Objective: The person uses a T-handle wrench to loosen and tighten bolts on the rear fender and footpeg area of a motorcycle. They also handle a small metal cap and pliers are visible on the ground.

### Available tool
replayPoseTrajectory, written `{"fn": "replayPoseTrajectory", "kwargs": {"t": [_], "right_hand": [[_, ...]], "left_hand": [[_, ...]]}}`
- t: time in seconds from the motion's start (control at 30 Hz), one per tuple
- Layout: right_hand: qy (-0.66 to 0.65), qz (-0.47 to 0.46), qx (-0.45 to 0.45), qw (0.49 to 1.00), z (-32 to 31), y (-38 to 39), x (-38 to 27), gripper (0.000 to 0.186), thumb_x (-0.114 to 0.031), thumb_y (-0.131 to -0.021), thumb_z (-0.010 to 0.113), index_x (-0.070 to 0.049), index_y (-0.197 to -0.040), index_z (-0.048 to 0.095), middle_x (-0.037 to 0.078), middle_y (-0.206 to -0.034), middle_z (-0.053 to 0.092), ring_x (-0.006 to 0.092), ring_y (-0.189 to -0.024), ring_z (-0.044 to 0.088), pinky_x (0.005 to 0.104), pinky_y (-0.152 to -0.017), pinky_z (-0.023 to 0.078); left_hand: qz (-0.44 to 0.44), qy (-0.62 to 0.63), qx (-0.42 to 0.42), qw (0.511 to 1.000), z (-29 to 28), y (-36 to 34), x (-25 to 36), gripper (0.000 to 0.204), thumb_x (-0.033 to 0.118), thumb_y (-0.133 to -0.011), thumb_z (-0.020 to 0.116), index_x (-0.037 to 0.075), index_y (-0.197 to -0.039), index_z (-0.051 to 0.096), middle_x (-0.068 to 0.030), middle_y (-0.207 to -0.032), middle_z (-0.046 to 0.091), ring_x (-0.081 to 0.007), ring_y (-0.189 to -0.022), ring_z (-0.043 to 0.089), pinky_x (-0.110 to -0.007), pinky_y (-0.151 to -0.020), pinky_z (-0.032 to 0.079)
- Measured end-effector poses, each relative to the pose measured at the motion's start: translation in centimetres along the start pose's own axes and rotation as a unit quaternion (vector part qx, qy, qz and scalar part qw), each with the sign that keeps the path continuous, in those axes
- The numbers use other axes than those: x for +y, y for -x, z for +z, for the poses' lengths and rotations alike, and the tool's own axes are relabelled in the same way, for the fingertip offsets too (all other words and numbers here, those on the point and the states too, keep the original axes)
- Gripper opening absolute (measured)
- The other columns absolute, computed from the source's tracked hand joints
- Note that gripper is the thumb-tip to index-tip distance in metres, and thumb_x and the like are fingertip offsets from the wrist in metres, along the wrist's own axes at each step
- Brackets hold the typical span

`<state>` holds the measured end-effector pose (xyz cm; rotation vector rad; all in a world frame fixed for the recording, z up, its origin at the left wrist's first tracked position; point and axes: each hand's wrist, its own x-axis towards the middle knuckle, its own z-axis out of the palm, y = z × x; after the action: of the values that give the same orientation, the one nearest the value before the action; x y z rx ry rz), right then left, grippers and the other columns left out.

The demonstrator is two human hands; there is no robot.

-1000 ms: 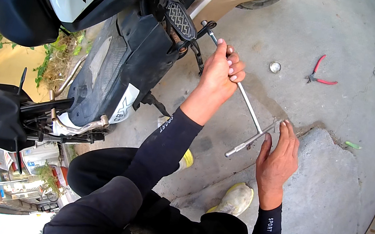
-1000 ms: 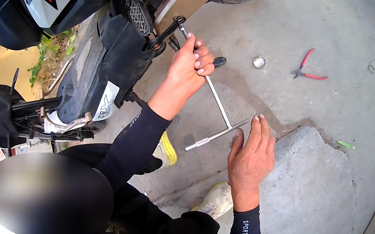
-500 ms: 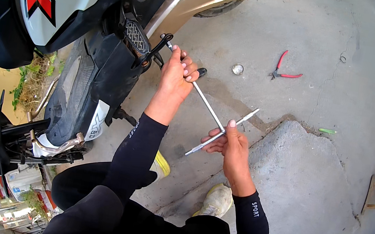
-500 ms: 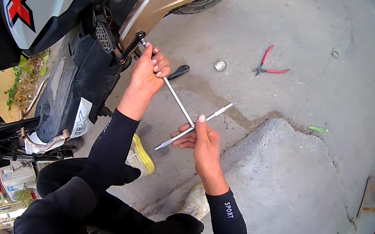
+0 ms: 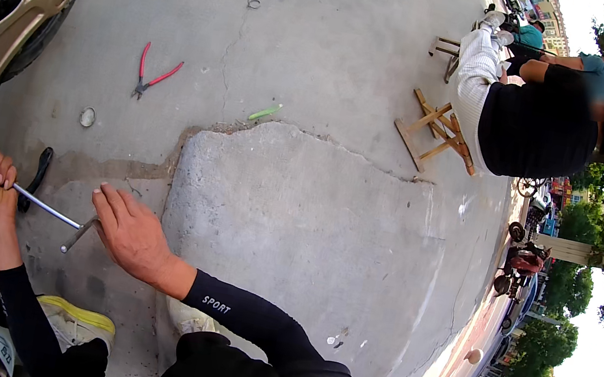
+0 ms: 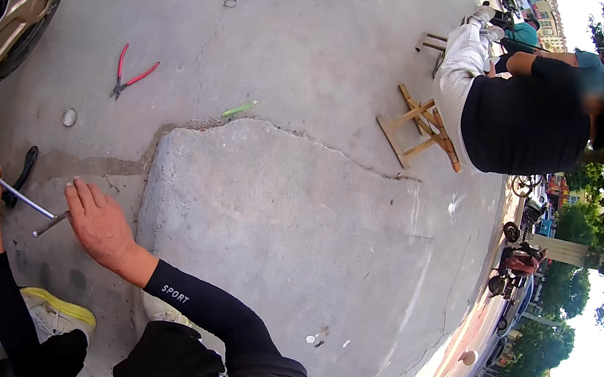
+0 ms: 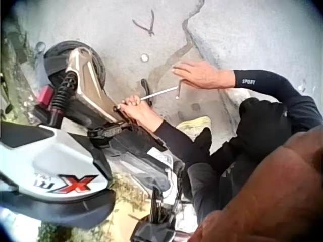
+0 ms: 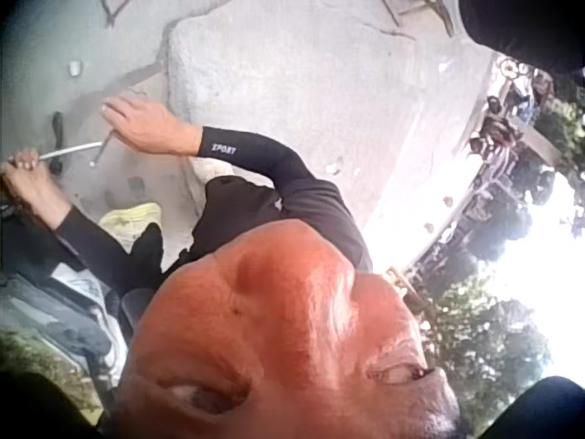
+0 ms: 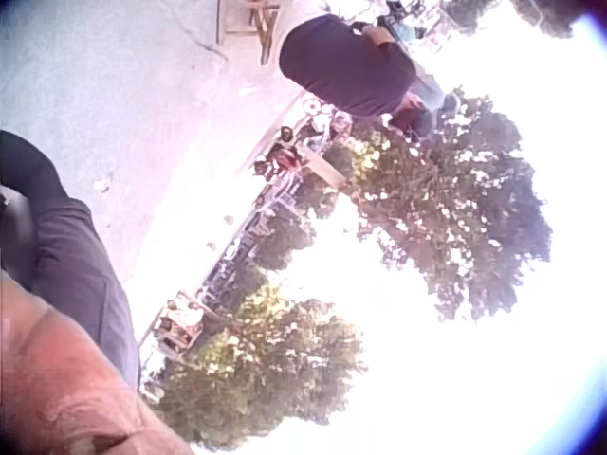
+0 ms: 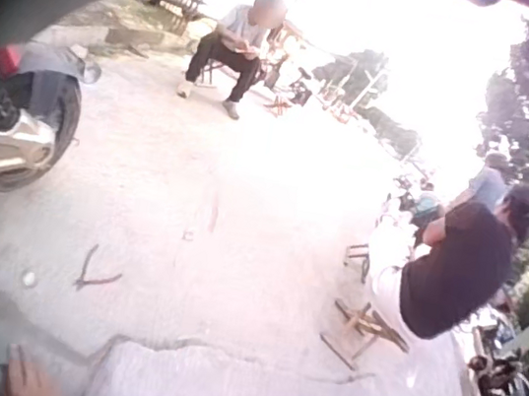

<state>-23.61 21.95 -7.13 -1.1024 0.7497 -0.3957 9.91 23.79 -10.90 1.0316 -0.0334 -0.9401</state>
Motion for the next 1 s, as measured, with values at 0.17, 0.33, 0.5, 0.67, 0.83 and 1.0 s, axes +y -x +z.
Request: {"fn": "replayPoseTrajectory", "kwargs": {"t": [0.17,0.33,0.5,0.67,0.83,1.0], "right_hand": [[-0.232,0.163,-0.075,0.956,0.1,-0.4,0.4,0.039,-0.035,-0.099,0.056,0.002,-0.092,0.061,0.015,-0.076,0.068,0.0281,-0.063,0.066,0.0351,-0.060,0.054],[0.336,-0.271,0.178,0.884,-0.7,-0.2,-1.3,0.044,-0.040,-0.101,0.050,0.002,-0.093,0.061,0.012,-0.069,0.065,0.0255,-0.061,0.066,0.0336,-0.057,0.054],[0.265,-0.181,0.064,0.945,-0.1,0.2,0.3,0.038,-0.036,-0.099,0.052,0.001,-0.093,0.060,0.012,-0.070,0.064,0.0261,-0.063,0.065,0.0357,-0.058,0.052],[0.288,-0.100,0.032,0.952,-1.1,0.4,-2.7,0.029,-0.027,-0.094,0.061,0.002,-0.096,0.059,0.015,-0.078,0.067,0.0298,-0.069,0.066,0.0382,-0.063,0.051],[0.418,-0.406,0.214,0.784,0.2,0.2,-1.5,0.038,-0.031,-0.100,0.054,0.001,-0.080,0.059,0.013,-0.059,0.061,0.0287,-0.054,0.061,0.0381,-0.057,0.050],[0.019,-0.016,-0.059,0.998,1.2,0.3,-0.1,0.040,-0.031,-0.101,0.053,0.000,-0.077,0.058,0.015,-0.058,0.058,0.0356,-0.058,0.060,0.0425,-0.058,0.049]], "left_hand": [[0.009,0.012,0.007,1.000,0.2,-1.0,0.0,0.026,0.028,-0.105,0.048,0.008,-0.089,0.048,0.0022,-0.062,0.033,-0.0073,-0.046,0.026,-0.024,-0.038,0.023],[-0.004,-0.006,0.006,1.000,-0.1,-1.1,0.7,0.026,0.030,-0.104,0.051,0.008,-0.090,0.049,0.0025,-0.061,0.034,-0.0070,-0.045,0.028,-0.024,-0.037,0.023],[0.005,0.014,0.037,0.999,1.4,-1.1,-0.2,0.025,0.029,-0.104,0.051,0.009,-0.089,0.049,0.0031,-0.060,0.033,-0.0066,-0.045,0.027,-0.024,-0.036,0.023],[-0.017,-0.024,0.013,0.999,-0.5,-2.1,0.9,0.025,0.029,-0.104,0.050,0.009,-0.089,0.048,0.0037,-0.061,0.033,-0.0058,-0.045,0.028,-0.023,-0.035,0.021],[-0.011,-0.003,0.018,1.000,0.2,-1.8,0.4,0.024,0.028,-0.104,0.050,0.010,-0.089,0.049,0.0041,-0.061,0.034,-0.0054,-0.046,0.028,-0.022,-0.036,0.021],[0.004,-0.027,0.025,0.999,-0.1,-2.3,1.1,0.024,0.029,-0.103,0.052,0.010,-0.088,0.049,0.0043,-0.061,0.034,-0.0051,-0.046,0.029,-0.022,-0.037,0.020]]}}
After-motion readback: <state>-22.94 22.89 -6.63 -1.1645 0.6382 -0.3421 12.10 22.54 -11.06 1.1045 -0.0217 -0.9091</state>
